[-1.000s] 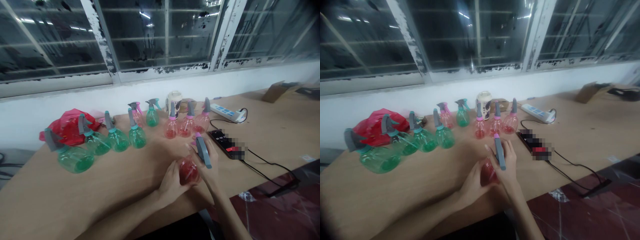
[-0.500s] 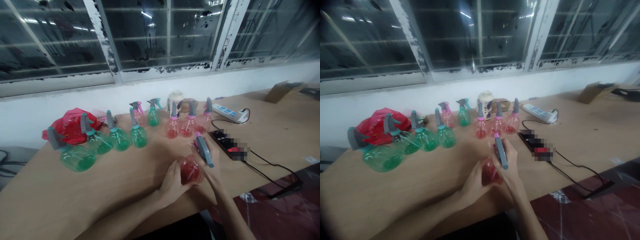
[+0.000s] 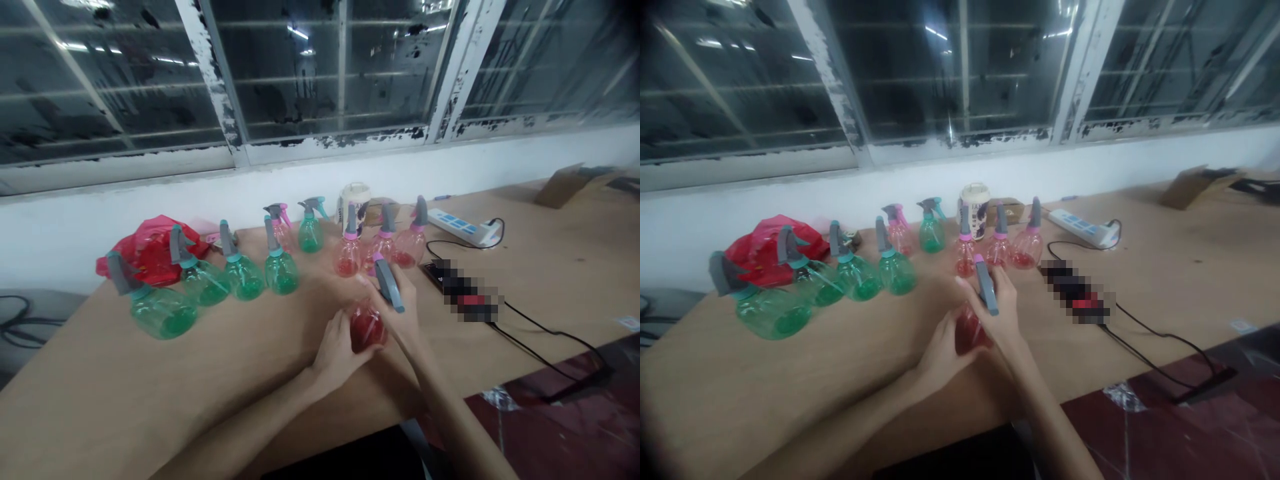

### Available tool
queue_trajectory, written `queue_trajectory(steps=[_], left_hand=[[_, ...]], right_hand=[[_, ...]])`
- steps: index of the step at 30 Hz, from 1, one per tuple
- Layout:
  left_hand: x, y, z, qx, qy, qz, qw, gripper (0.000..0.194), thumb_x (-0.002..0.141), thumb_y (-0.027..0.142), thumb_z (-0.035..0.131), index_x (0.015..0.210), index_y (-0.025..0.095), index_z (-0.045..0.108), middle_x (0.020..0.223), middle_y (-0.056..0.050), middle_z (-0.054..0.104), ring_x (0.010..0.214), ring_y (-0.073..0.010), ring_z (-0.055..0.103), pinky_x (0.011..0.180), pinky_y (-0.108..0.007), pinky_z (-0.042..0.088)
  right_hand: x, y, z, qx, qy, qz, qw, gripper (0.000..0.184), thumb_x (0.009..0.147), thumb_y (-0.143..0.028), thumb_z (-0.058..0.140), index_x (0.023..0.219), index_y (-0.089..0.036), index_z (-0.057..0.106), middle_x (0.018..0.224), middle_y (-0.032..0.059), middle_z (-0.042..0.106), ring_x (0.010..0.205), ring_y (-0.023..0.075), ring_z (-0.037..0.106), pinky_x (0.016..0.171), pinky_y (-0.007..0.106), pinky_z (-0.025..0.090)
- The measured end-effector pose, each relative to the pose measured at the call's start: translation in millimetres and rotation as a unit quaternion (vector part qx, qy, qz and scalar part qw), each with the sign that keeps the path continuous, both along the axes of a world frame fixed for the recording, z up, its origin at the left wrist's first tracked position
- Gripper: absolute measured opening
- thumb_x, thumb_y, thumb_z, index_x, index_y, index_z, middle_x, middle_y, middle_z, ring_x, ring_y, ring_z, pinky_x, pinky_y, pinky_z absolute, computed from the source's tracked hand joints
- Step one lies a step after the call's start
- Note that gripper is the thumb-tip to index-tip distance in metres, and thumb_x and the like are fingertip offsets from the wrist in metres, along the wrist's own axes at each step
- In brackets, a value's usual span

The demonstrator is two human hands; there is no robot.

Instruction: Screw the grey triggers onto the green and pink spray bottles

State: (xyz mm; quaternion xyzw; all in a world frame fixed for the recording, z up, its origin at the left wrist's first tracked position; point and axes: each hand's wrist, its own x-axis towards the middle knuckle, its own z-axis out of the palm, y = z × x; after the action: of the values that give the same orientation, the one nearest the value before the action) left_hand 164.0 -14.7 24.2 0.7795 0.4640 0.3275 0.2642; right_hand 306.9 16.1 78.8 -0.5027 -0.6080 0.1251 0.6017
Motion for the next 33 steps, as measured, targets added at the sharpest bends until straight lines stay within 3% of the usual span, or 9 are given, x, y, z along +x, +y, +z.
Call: queue_trajectory(steps=[4,9,13,17,25,33], left_hand=[[-9.7,15.7,-1.7,0.003,0.017,0.061,0.998,0.07,0.074,0.041,0.072,0.132,0.015,0.042,0.127,-0.017,0.056,0.12,-0.0346,0.053,0.1,-0.055,0.042],[-26.6,38.6,-4.2,0.015,0.011,0.118,0.993,0.071,0.078,0.044,0.067,0.134,0.013,0.038,0.129,-0.018,0.054,0.123,-0.0335,0.051,0.102,-0.052,0.041],[-44.4,57.3,-6.4,0.022,0.008,0.149,0.989,0.071,0.084,0.044,0.061,0.141,0.013,0.031,0.137,-0.019,0.049,0.13,-0.0314,0.046,0.106,-0.049,0.039],[-55.3,67.5,-9.3,0.036,0.013,0.159,0.986,0.073,0.087,0.037,0.058,0.146,0.015,0.021,0.146,-0.019,0.04,0.137,-0.0297,0.038,0.111,-0.047,0.034],[-52.7,61.7,-11.5,0.047,0.054,0.177,0.982,0.07,0.091,0.034,0.049,0.148,0.01,0.014,0.151,-0.024,0.027,0.139,-0.0333,0.033,0.108,-0.049,0.037],[-52.3,32.7,-14.9,0.055,0.1,0.174,0.978,0.061,0.088,0.026,0.051,0.143,0.014,0.028,0.138,-0.018,0.042,0.123,-0.0309,0.052,0.097,-0.046,0.049]], right_hand=[[-15.7,26.1,4.1,0.02,-0.027,0.01,0.999,0.033,0.08,-0.051,0.065,0.076,-0.021,0.052,0.067,-0.0029,0.053,0.062,0.0156,0.052,0.064,0.031,0.046],[-34.9,48.6,3.0,-0.006,-0.071,0.019,0.997,0.041,0.078,-0.06,0.063,0.089,-0.02,0.059,0.087,0.006,0.064,0.081,0.0223,0.061,0.077,0.037,0.049],[-43.5,47.4,-11.8,-0.046,-0.124,0.028,0.991,0.049,0.08,-0.06,0.06,0.106,-0.019,0.061,0.103,0.0126,0.066,0.1,0.0292,0.061,0.086,0.043,0.048],[-49.4,46.0,-28.2,-0.076,-0.176,0.037,0.981,0.06,0.083,-0.057,0.059,0.127,-0.017,0.051,0.114,0.0167,0.063,0.108,0.0335,0.06,0.088,0.047,0.048],[-64.8,61.1,-31.6,-0.1,-0.224,0.012,0.969,0.063,0.087,-0.056,0.051,0.133,-0.014,0.044,0.115,0.0209,0.061,0.106,0.0373,0.06,0.082,0.049,0.049],[-78.2,84.8,-33.8,-0.1,-0.231,-0.032,0.967,0.07,0.085,-0.067,0.045,0.125,-0.011,0.048,0.111,0.0229,0.059,0.107,0.0384,0.056,0.079,0.048,0.05]])
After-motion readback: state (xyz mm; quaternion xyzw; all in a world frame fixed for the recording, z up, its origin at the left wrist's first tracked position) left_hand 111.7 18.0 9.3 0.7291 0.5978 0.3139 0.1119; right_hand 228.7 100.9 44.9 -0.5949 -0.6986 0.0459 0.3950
